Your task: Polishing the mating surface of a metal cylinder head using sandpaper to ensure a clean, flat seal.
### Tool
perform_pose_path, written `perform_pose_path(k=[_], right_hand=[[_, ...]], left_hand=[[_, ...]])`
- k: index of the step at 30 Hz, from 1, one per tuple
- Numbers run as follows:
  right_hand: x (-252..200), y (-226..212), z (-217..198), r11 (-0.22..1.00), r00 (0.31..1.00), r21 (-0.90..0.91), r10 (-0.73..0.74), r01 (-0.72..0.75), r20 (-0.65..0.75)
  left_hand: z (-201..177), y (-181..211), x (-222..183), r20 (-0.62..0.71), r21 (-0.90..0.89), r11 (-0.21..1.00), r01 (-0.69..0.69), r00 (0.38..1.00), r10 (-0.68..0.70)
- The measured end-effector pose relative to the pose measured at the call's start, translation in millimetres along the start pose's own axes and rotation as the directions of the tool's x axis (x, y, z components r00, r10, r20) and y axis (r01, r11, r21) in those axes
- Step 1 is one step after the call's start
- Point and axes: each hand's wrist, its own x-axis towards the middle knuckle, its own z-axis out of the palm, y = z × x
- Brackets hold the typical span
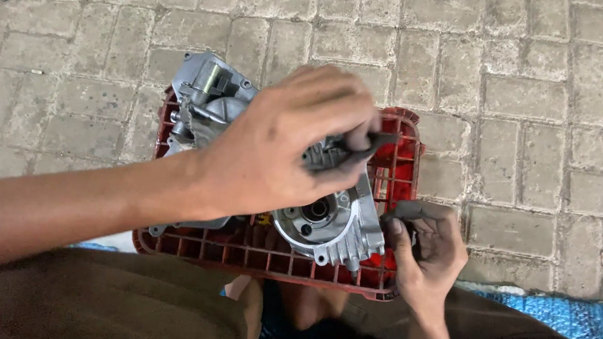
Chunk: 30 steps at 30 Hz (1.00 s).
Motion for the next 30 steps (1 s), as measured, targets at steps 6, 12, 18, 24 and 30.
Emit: perform_pose_path(k=[6,12,18,24,30], right_hand=[[1,-5,4,0.99,1.0,-0.142,0.02,-0.019,0.007],[1,-2,3,0.996,0.999,-0.091,0.03,-0.027,0.024],[1,-3,3,0.997,0.998,-0.064,0.049,-0.048,0.026],[3,1,1,0.998,0.999,-0.06,0.022,-0.02,0.042],[1,-4,3,0.998,0.998,-0.019,0.057,-0.057,0.024]], left_hand=[[0,-7,-26,0.034,0.053,0.997,0.049,0.998,-0.051],[9,-12,-28,0.099,0.113,0.991,-0.076,0.993,0.065],[15,-11,-24,0.031,-0.069,0.997,0.018,0.999,-0.016],[2,-9,-8,-0.1,-0.137,0.983,0.123,0.986,-0.137],[12,-10,-17,0.041,-0.188,0.972,0.142,0.99,-0.137]])
